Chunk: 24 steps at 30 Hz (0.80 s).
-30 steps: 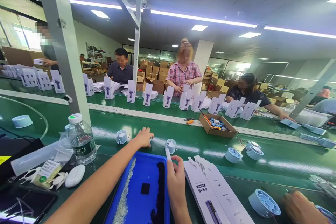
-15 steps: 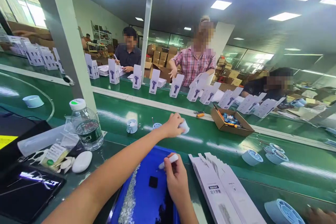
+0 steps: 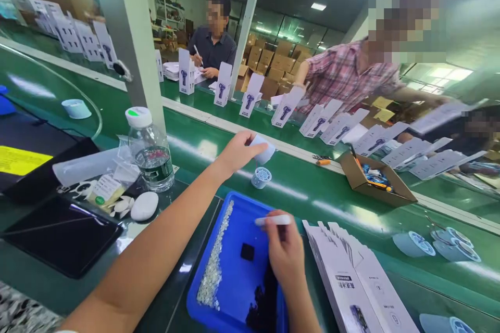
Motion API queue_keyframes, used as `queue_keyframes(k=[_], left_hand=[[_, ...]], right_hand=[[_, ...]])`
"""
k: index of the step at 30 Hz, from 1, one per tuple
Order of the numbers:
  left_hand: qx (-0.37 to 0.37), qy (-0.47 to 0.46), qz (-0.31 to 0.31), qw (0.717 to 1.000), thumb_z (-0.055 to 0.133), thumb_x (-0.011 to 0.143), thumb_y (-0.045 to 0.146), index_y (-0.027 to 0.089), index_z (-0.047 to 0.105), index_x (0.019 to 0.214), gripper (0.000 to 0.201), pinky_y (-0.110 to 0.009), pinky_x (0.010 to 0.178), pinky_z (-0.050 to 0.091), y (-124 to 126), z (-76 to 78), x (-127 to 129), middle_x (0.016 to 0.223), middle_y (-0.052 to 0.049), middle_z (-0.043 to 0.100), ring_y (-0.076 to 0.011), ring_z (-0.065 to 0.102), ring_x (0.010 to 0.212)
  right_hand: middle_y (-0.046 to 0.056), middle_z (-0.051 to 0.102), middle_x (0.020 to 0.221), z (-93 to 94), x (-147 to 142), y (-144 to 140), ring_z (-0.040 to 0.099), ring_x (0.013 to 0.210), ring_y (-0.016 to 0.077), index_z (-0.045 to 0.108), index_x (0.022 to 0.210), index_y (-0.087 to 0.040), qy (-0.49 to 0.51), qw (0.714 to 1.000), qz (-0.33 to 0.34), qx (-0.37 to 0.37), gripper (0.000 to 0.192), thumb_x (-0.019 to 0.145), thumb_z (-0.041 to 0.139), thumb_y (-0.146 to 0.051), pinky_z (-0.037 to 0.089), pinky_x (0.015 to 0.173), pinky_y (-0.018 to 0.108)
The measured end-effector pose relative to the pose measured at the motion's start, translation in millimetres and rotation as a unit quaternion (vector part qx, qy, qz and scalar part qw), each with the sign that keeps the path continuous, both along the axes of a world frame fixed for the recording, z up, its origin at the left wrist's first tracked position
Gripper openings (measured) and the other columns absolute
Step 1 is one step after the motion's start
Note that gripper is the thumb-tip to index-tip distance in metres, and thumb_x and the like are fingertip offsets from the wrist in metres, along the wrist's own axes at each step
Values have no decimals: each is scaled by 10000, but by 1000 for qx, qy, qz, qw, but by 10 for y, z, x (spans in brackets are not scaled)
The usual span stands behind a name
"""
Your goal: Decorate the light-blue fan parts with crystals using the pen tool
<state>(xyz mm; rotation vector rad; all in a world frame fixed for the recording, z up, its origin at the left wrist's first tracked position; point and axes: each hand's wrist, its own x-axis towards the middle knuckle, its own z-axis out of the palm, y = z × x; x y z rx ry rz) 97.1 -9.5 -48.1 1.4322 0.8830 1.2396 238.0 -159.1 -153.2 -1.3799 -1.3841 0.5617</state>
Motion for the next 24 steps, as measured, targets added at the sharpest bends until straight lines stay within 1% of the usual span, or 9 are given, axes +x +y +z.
queue_keyframes(k=[2, 3, 5, 7, 9, 13, 18, 21, 24], left_hand=[[-25, -32, -14, 999, 689, 687, 259, 170, 475, 660, 233, -253, 649, 377, 38, -19, -26, 672, 23, 498, -110, 483, 655], [-39, -44, -14, 998, 683, 697, 241, 169, 465, 665, 231, -260, 664, 387, 53, -21, -41, 682, 20, 503, -111, 494, 663], [-63, -59, -14, 996, 654, 728, 204, 167, 454, 681, 209, -281, 691, 409, 71, -11, -76, 704, 10, 513, -120, 521, 686], [-73, -68, -14, 995, 623, 756, 181, 162, 459, 709, 171, -298, 707, 422, 79, 15, -117, 725, -1, 524, -132, 546, 713], [-66, -74, -11, 995, 614, 768, 180, 159, 464, 724, 158, -305, 715, 427, 82, 42, -158, 734, -6, 521, -139, 558, 731], [-71, -85, -3, 994, 647, 752, 219, 171, 473, 733, 181, -315, 724, 441, 76, 68, -215, 760, -18, 524, -158, 571, 763], [-98, -89, 4, 991, 671, 728, 264, 188, 458, 701, 228, -317, 735, 454, 43, 83, -231, 779, -31, 546, -177, 574, 808], [-94, -92, 1, 991, 669, 727, 268, 190, 452, 699, 233, -328, 745, 460, 30, 90, -229, 776, -33, 554, -182, 579, 812], [-91, -95, -7, 991, 675, 720, 282, 190, 454, 702, 241, -337, 752, 469, 25, 92, -227, 786, -37, 564, -183, 581, 810]], right_hand=[[-3, 545, 772, -14, 56, -16, 546, 667, 145, 516, 921, -206, 7, 997, -72, 24, 229, 911, 485, -433, 447, 638, 285], [-16, 519, 750, -23, 82, -26, 527, 646, 136, 504, 917, -209, 8, 995, -94, 27, 230, 919, 470, -436, 438, 623, 277], [-33, 479, 722, -41, 121, -42, 493, 617, 123, 487, 901, -213, 1, 994, -109, 23, 230, 929, 452, -438, 419, 605, 266], [-39, 462, 711, -59, 137, -44, 476, 611, 118, 478, 876, -215, -10, 993, -114, 16, 234, 935, 441, -438, 405, 603, 263], [-38, 457, 712, -78, 139, -35, 468, 620, 119, 474, 857, -214, -23, 992, -121, 11, 239, 938, 438, -436, 395, 611, 267], [-31, 462, 735, -109, 142, -14, 472, 645, 125, 476, 867, -211, -28, 992, -122, 6, 239, 937, 442, -438, 388, 625, 276], [-27, 480, 763, -92, 145, -12, 486, 669, 131, 477, 872, -219, -31, 994, -101, -2, 225, 943, 437, -429, 402, 651, 293], [-27, 487, 767, -79, 141, -11, 488, 670, 131, 479, 882, -223, -25, 996, -80, -4, 219, 941, 440, -430, 410, 654, 297], [-27, 493, 770, -80, 135, -6, 491, 664, 129, 482, 884, -223, -16, 997, -74, -9, 219, 936, 451, -433, 414, 642, 293]])
